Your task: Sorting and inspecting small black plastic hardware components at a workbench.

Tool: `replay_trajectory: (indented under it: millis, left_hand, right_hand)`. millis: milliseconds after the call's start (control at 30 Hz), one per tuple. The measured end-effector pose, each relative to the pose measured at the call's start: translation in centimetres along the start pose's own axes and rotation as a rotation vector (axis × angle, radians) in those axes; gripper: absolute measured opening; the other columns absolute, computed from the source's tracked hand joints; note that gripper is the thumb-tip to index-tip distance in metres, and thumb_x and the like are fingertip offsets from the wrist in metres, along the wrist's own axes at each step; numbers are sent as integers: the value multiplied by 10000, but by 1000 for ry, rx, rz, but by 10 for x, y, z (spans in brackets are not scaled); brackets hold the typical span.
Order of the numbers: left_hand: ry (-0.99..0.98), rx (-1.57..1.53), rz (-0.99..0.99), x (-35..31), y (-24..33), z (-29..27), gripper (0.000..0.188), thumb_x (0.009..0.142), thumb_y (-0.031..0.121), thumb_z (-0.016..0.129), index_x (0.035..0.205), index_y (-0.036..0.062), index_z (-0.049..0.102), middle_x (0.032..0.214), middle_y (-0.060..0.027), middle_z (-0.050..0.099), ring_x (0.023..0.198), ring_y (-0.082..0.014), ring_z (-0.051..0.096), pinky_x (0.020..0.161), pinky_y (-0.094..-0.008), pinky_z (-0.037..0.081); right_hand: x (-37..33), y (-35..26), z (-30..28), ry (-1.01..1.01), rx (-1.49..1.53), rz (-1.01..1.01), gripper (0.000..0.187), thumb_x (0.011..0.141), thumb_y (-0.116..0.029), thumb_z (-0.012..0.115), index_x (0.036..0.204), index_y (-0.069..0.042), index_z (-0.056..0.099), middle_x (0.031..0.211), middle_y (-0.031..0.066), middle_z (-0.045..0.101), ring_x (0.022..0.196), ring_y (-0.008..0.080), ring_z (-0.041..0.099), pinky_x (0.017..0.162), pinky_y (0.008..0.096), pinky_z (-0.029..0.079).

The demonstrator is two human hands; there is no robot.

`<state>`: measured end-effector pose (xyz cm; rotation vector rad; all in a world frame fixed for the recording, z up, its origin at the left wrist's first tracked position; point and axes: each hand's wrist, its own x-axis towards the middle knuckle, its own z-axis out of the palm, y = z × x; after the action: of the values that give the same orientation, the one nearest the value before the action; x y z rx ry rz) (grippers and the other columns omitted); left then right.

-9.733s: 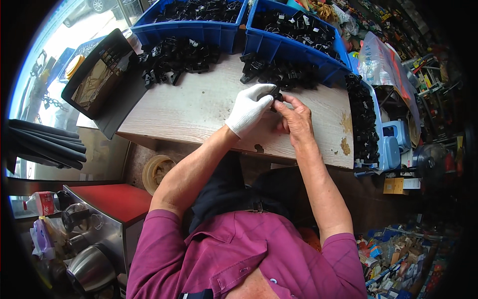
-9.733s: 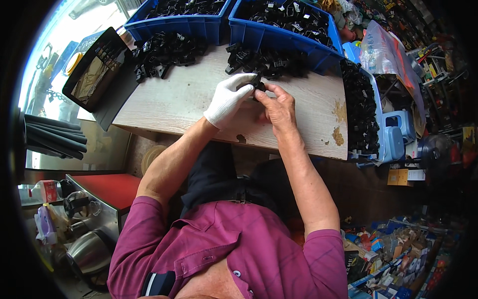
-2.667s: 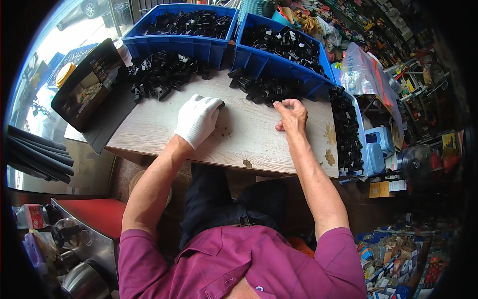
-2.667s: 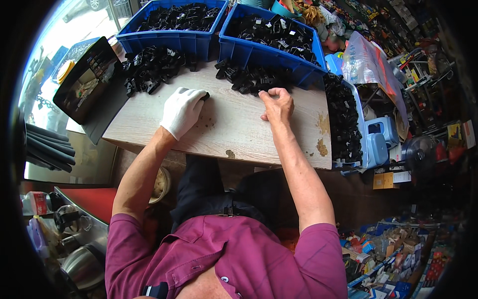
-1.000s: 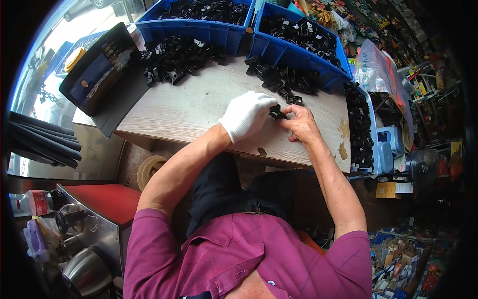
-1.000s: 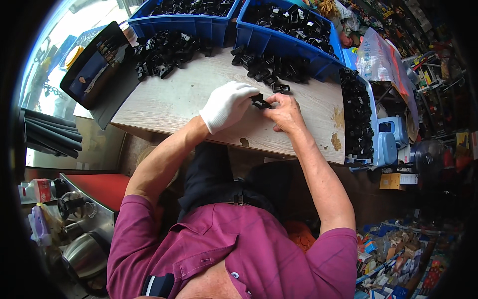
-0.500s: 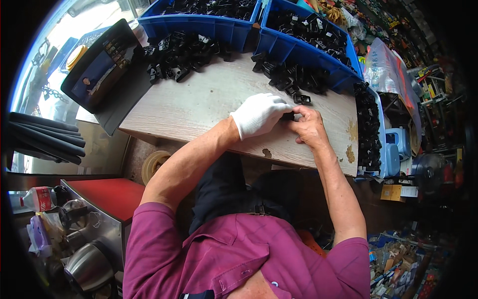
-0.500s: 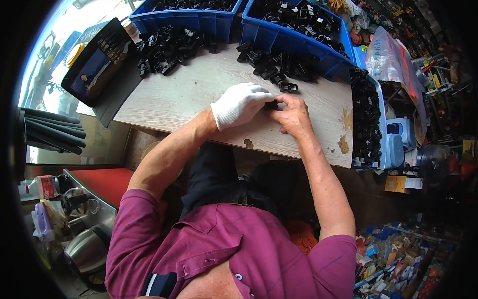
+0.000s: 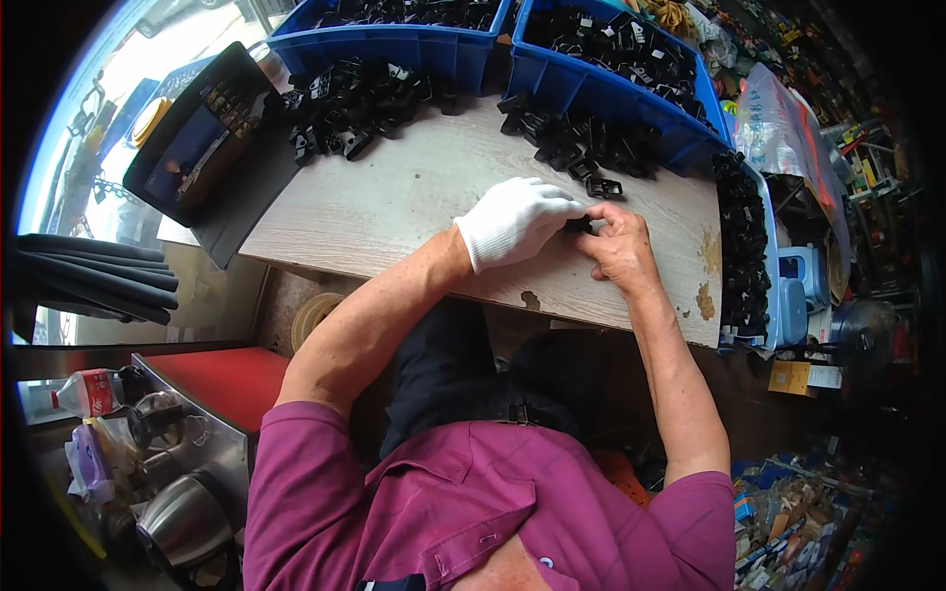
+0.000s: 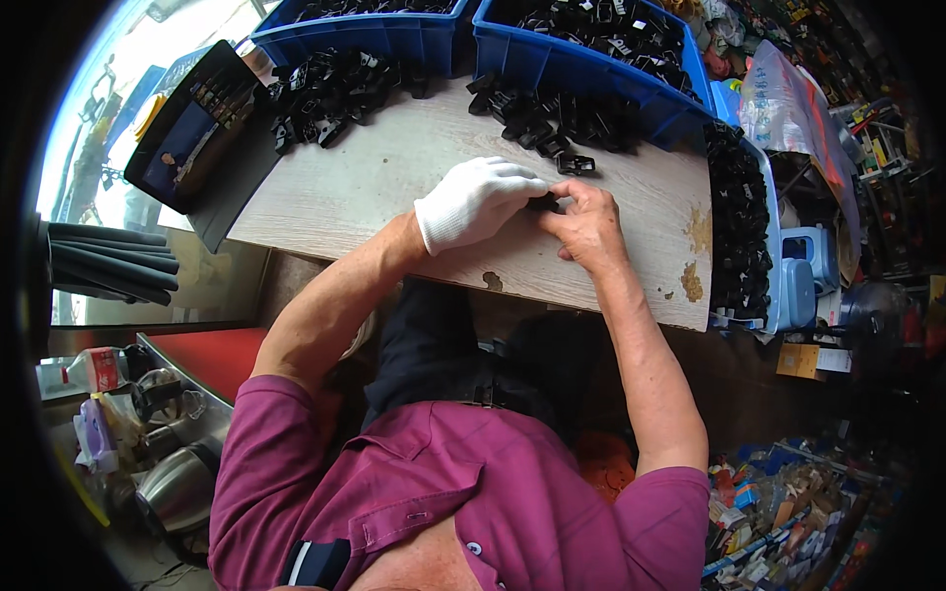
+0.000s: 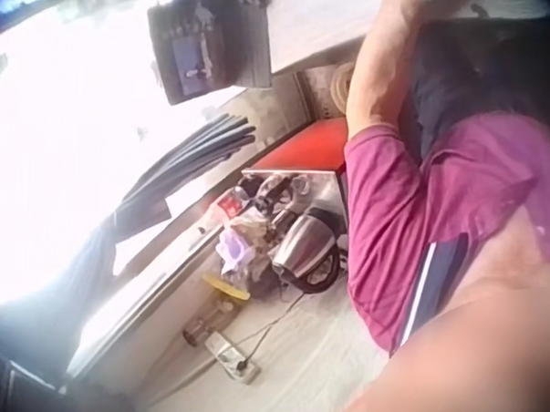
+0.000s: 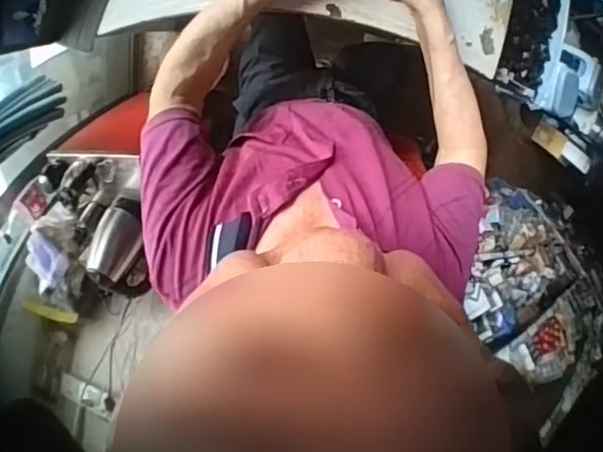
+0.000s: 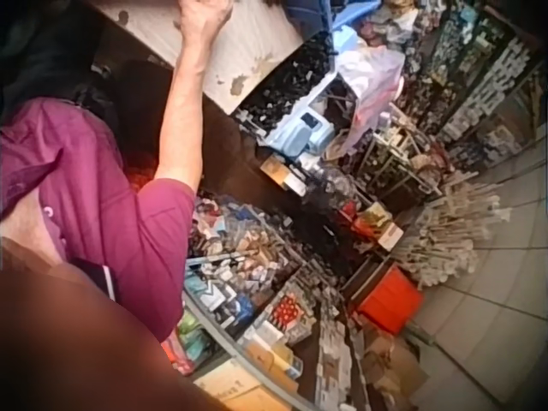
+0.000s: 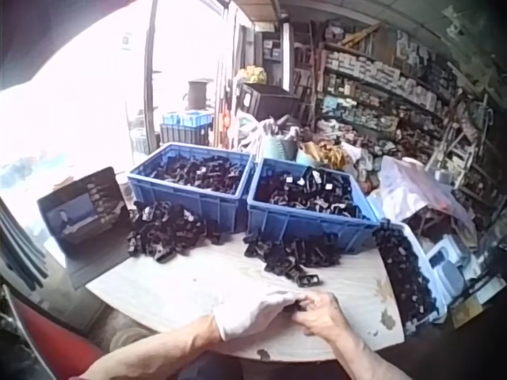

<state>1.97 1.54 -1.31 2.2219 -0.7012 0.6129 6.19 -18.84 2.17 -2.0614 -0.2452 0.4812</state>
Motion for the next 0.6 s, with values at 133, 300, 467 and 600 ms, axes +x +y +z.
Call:
replay_trajectory:
  millis: [133, 300, 467, 600]
  left_hand:
    - [-40, -21, 16, 4, -4, 1, 247, 890, 59, 664, 1119, 74, 756, 1082, -115, 744, 962, -339, 686, 854, -423, 547]
    - [-54, 22, 66, 7, -5, 4, 251, 890, 60, 661, 1120, 84, 759, 1064, -91, 743, 947, -327, 673, 849, -416, 538]
    - [-105, 151, 61, 1, 10, -4, 319, 860, 100, 661, 1174, 87, 719, 1071, -67, 722, 985, -315, 659, 862, -421, 530]
    - [-98, 264, 72, -3, 14, 0, 340, 849, 147, 644, 1181, 99, 695, 1071, -61, 701, 1031, -294, 654, 869, -420, 525]
  right_hand:
    - [0, 1, 0, -7, 29, -4, 309, 763, -60, 738, 1068, -21, 710, 540, -47, 488, 456, 54, 454, 406, 252, 465]
    - [2, -2, 1, -8, 29, 0, 250, 768, -49, 728, 1017, -44, 711, 554, -54, 476, 468, 49, 440, 407, 253, 459]
    - [-2, -5, 1, -20, 48, 22, 231, 792, -48, 723, 1022, -59, 718, 563, -82, 436, 473, 34, 393, 409, 235, 425]
    - [-3, -7, 1, -23, 41, 47, 216, 780, -58, 728, 996, -68, 719, 573, -81, 446, 493, 41, 406, 420, 258, 460]
